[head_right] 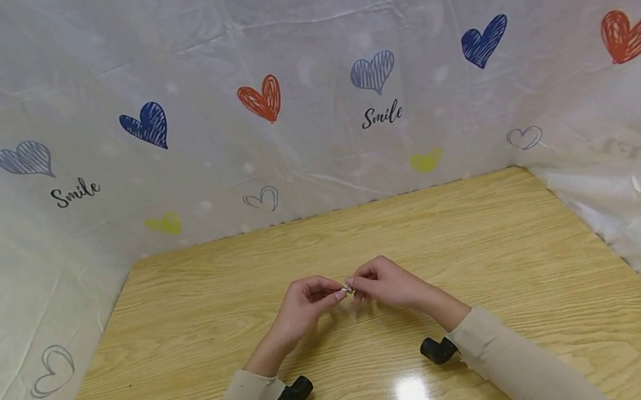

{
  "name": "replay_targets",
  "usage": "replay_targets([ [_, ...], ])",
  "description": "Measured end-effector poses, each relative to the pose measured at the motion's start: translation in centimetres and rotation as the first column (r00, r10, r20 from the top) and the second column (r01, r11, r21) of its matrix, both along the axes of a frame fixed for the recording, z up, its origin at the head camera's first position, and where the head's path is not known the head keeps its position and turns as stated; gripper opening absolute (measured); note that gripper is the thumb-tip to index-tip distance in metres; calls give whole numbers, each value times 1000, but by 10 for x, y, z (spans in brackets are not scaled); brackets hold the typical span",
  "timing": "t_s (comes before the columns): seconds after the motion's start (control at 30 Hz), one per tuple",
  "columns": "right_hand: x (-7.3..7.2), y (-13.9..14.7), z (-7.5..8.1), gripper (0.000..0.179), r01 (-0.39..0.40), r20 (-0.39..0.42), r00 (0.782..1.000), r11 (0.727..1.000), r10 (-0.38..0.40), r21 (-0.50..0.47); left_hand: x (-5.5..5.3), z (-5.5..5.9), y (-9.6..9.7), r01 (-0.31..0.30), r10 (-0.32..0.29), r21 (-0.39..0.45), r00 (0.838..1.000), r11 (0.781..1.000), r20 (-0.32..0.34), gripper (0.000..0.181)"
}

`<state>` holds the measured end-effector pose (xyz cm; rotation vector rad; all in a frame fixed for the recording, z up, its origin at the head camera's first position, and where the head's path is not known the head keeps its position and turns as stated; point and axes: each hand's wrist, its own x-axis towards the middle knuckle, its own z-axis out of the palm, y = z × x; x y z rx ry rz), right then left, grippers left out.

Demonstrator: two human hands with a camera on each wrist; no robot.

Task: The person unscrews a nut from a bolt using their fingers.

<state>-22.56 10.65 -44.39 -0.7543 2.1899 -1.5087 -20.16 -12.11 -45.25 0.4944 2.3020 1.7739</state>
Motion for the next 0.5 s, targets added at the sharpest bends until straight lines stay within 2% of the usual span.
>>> replay_targets([
  [0.5, -1, 0, -3, 16, 2, -13, 1000, 998, -2, -58, 0, -3, -1, 2, -2, -16, 1000, 1000, -1, 14],
])
